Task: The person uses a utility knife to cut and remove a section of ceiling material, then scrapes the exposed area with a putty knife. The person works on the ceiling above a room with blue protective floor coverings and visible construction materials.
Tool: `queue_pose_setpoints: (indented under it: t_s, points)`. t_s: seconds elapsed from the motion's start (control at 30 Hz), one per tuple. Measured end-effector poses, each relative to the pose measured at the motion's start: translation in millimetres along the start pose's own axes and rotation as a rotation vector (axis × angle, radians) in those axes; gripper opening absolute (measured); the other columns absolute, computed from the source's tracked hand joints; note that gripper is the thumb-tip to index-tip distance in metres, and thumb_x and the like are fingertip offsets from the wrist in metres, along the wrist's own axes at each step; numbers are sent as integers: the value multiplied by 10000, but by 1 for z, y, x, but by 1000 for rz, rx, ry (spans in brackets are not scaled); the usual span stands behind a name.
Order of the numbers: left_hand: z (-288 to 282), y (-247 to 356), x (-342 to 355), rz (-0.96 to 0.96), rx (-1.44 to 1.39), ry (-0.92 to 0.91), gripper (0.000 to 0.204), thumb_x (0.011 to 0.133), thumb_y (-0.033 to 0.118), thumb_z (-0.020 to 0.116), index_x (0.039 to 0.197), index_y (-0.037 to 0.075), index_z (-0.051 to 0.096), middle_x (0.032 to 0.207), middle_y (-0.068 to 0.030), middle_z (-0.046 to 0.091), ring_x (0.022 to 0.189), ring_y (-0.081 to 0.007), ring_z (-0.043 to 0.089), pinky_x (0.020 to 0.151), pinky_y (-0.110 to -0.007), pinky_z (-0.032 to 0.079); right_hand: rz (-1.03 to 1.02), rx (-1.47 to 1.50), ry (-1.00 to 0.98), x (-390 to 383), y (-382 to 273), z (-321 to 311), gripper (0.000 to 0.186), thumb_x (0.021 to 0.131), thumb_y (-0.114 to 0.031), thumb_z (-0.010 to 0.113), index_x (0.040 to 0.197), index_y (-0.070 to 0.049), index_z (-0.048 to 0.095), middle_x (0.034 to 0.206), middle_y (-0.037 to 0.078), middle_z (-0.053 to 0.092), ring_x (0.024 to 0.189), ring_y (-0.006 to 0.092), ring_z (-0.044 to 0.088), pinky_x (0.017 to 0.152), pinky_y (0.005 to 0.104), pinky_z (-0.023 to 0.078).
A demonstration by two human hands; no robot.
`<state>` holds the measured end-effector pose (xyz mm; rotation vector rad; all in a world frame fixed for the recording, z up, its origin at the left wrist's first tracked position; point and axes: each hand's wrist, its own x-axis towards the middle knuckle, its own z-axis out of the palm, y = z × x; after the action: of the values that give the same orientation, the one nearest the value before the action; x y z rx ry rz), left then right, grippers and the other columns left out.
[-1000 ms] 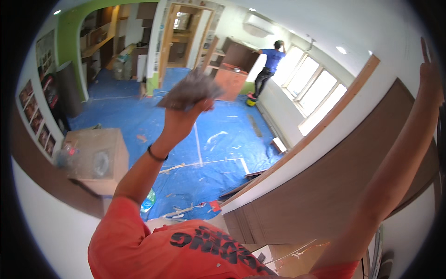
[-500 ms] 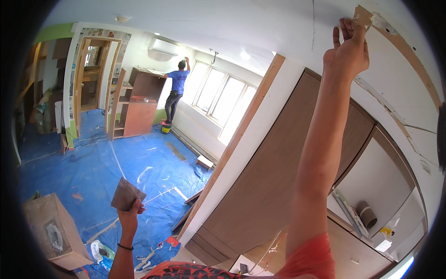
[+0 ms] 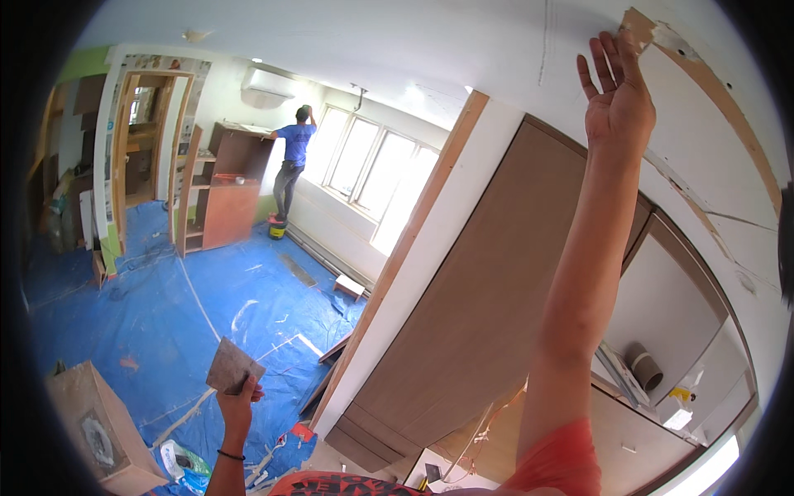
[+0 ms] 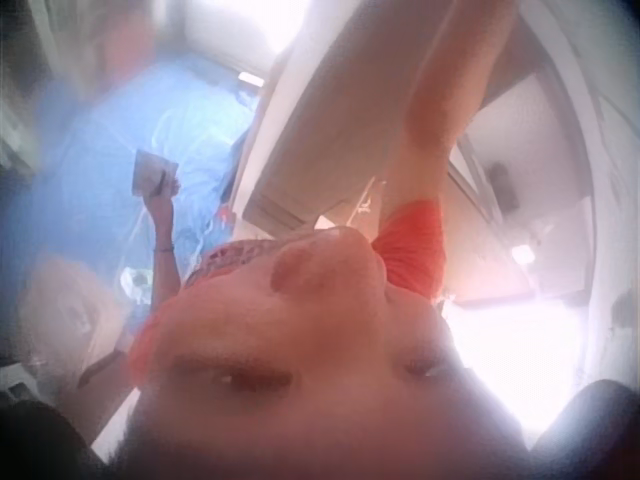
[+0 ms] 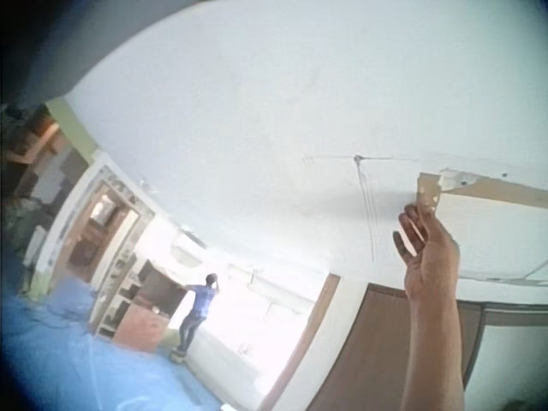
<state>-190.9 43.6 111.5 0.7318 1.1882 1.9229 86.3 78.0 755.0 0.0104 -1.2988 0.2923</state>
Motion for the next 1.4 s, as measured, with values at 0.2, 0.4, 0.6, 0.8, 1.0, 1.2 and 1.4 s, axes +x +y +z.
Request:
queue_pose_setpoints:
  t_s: [0.2,0.4,0.6,0.8,1.0,1.2,1.4]
  points:
    - [9,-12,-3,-70,-1,-53,296,938,242,775,1015,-32,691,803,-124,731,630,-200,719,562,-295,571,12,-46,-29,6,-5,-5,317,1001,-136,681,1254,51,642,1201,155,688,1203,264,637,1086,482,497]
    - [23,-18,-5,-96,-16,-79,277,930,215,784,1011,-33,690,802,-123,731,629,-197,716,552,-297,565,-25,-41,-35,10,-3,-7,270,960,-127,714,1160,48,671,1102,134,721,1078,240,678,1035,429,481]
    - [28,-22,-8,-110,-37,-90,266,922,190,790,1002,-47,697,793,-125,726,623,-192,705,555,-300,558,-52,-38,-39,17,2,-10,276,964,-92,680,1175,78,629,1133,150,696,1124,254,659,1059,456,502]
    - [26,-36,-7,-166,-28,-74,257,919,187,788,1008,-35,694,798,-122,729,625,-193,709,554,-298,559,-69,-59,-29,14,5,-13,235,934,-115,706,1104,43,662,1067,126,716,1065,240,682,1043,430,472]
    - [23,-37,-7,-131,2,-99,272,923,181,779,1055,-36,682,834,-123,734,643,-200,723,545,-303,563,-110,-191,-97,1,8,-33,182,934,-140,713,1043,-4,660,1062,123,725,1061,233,686,1053,409,461]
    - [84,61,55,399,-79,-294,177,973,38,688,1099,4,569,895,-60,666,747,-138,659,636,-299,546,-49,-462,-260,6,7,-42,225,942,-190,720,1055,3,693,1067,110,746,1043,226,687,1020,364,466]
    - [169,336,105,1191,30,-486,381,983,101,700,1337,-5,605,1234,-90,689,1093,-160,655,922,-322,541,-40,-474,-235,5,-3,-30,355,960,-324,717,1166,-34,703,1155,92,740,1136,211,647,1042,374,427]
